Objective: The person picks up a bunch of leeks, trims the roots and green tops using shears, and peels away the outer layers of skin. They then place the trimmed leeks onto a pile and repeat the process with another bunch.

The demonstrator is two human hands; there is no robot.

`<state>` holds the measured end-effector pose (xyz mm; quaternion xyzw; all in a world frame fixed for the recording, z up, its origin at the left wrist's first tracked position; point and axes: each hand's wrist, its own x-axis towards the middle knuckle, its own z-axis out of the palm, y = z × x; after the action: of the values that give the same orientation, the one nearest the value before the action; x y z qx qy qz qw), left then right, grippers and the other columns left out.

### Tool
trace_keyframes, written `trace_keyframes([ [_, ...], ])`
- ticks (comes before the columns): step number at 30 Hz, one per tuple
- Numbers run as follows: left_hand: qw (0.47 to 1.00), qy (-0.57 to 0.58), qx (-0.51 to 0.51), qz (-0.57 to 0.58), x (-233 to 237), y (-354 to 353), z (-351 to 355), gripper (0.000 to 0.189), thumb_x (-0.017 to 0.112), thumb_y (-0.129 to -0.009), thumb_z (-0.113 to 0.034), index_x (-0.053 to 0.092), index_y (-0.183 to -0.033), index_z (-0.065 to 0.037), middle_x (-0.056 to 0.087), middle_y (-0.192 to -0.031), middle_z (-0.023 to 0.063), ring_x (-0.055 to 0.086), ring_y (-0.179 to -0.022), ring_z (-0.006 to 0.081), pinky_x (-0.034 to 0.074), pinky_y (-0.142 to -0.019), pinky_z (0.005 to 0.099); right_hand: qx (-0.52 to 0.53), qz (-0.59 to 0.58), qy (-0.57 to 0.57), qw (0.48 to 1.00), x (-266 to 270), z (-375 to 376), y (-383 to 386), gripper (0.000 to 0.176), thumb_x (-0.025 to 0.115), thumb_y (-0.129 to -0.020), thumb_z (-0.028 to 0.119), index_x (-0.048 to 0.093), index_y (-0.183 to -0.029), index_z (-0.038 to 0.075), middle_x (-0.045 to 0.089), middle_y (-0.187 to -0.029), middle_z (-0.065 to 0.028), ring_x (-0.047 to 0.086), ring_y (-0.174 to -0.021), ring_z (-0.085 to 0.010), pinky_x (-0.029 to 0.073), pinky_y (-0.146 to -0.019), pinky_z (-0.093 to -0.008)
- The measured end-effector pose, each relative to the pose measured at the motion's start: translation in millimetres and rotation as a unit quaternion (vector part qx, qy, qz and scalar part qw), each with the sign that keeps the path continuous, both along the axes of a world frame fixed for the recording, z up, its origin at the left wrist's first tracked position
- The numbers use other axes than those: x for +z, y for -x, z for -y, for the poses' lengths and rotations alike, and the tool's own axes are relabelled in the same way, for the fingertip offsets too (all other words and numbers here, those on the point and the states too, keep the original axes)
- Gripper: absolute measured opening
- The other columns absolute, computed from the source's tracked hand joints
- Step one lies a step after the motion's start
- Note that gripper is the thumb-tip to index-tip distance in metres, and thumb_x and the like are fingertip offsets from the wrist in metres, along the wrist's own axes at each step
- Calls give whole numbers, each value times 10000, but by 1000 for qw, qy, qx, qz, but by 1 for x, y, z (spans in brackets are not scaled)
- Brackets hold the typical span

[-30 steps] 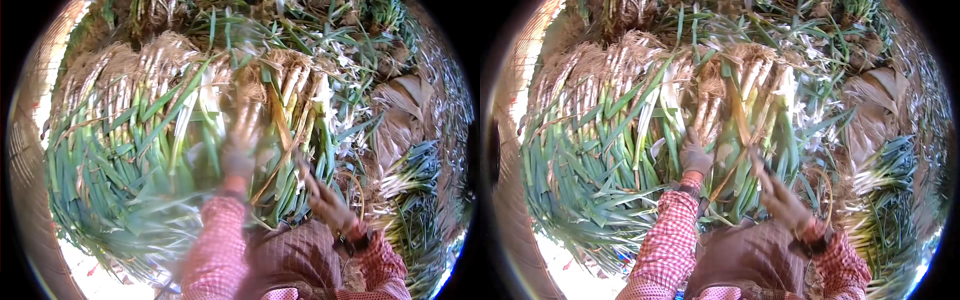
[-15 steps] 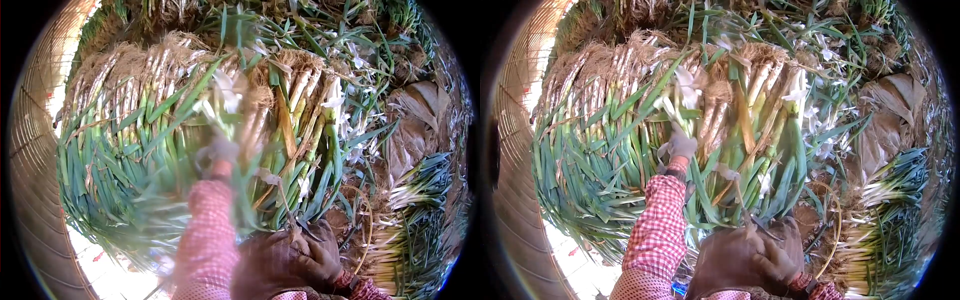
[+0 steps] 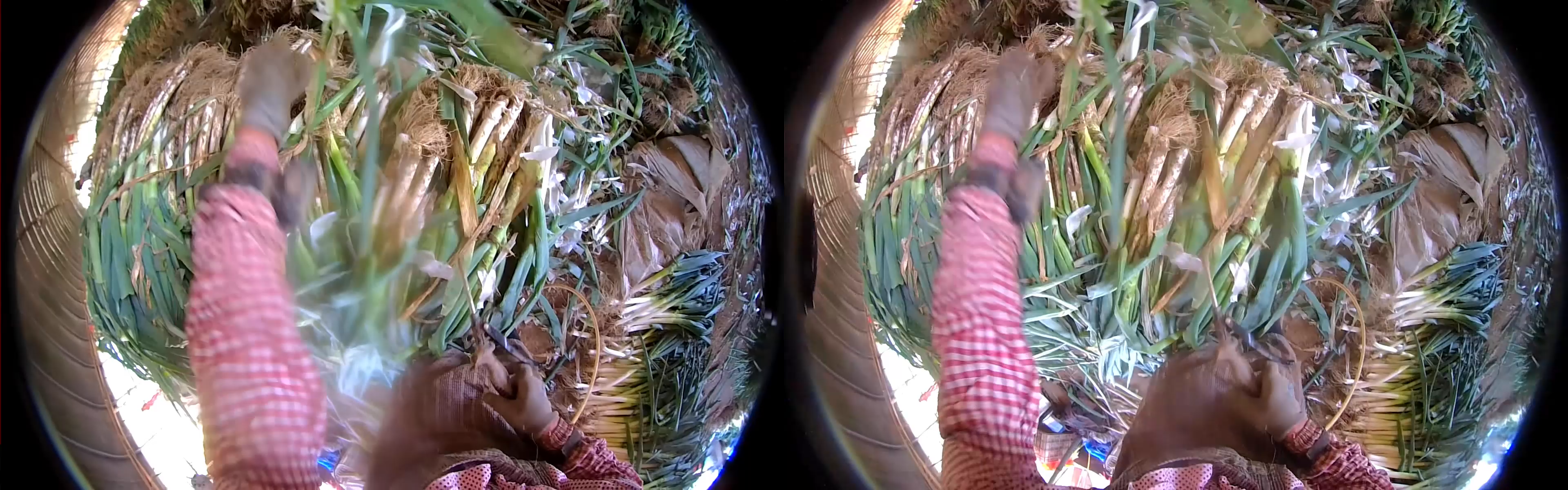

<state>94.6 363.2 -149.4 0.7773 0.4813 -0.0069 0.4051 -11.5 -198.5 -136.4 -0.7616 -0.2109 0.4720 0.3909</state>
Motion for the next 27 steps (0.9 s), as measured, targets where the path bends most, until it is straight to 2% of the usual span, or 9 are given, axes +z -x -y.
trace_keyframes([
  [4,989,-124,-54,60,-74,140,96,312,694,-897,-355,736,-832,-52,693,-695,120,695,-699,254,565,-721,430,-7,74,32,997,-9,-7,-2,604,846,-795,222,492,-1222,-16,674,-870,-197,681,-698,-340,545,-623,-450],
  [5,983,-143,-112,-31,-102,175,109,391,752,-872,-389,727,-1010,-23,744,-882,141,719,-804,267,572,-779,432,-15,88,22,996,-9,-13,-7,557,833,-792,215,512,-1182,-19,670,-852,-194,668,-699,-367,537,-636,-469],
  [7,967,76,-49,-236,-51,153,162,887,795,-802,-577,524,-1403,16,636,-1269,239,600,-1222,355,465,-1063,468,-28,111,5,993,-10,-23,-15,464,808,-786,201,553,-1102,-24,662,-815,-189,643,-700,-420,521,-662,-507],
  [10,958,-56,-81,-268,-80,160,207,1471,877,-561,-736,173,-1567,75,368,-1480,376,361,-1423,485,358,-1154,515,-44,76,29,996,-10,-40,-19,376,780,-801,173,576,-1066,2,671,-856,-182,648,-784,-422,522,-710,-504],
  [16,918,-173,-132,-331,-107,136,208,990,898,-631,-569,425,-1265,26,569,-1238,284,585,-1139,443,488,-982,518,-18,35,51,998,-16,-46,-12,352,774,-833,222,613,-1073,20,716,-895,-202,687,-869,-388,535,-825,-474],
  [20,936,-139,-165,-278,-119,155,210,766,863,-704,-420,495,-1235,-8,659,-1059,248,665,-1019,396,527,-929,448,4,56,44,997,-21,-40,-7,399,790,-823,259,627,-1101,24,723,-890,-192,694,-850,-371,533,-839,-463],
  [23,988,3,-87,-128,-72,160,226,674,840,-718,-316,512,-1225,-15,666,-1097,226,683,-1002,372,540,-920,438,-7,79,29,996,-15,-27,-11,464,805,-808,263,612,-1150,16,725,-891,-186,696,-843,-362,523,-848,-461],
  [25,977,88,-75,-181,-25,138,213,666,842,-692,-227,538,-1246,-16,695,-1094,172,700,-971,288,562,-890,400,-34,75,38,996,-14,-15,-11,504,816,-798,260,598,-1178,10,727,-891,-181,698,-844,-353,522,-844,-458],
  [27,980,51,-135,-140,-10,121,179,645,848,-698,-200,566,-1249,-18,702,-1091,150,692,-969,255,565,-885,390,-61,69,50,994,-19,-4,-7,530,830,-793,256,588,-1194,8,732,-892,-171,704,-835,-337,537,-812,-445],
])
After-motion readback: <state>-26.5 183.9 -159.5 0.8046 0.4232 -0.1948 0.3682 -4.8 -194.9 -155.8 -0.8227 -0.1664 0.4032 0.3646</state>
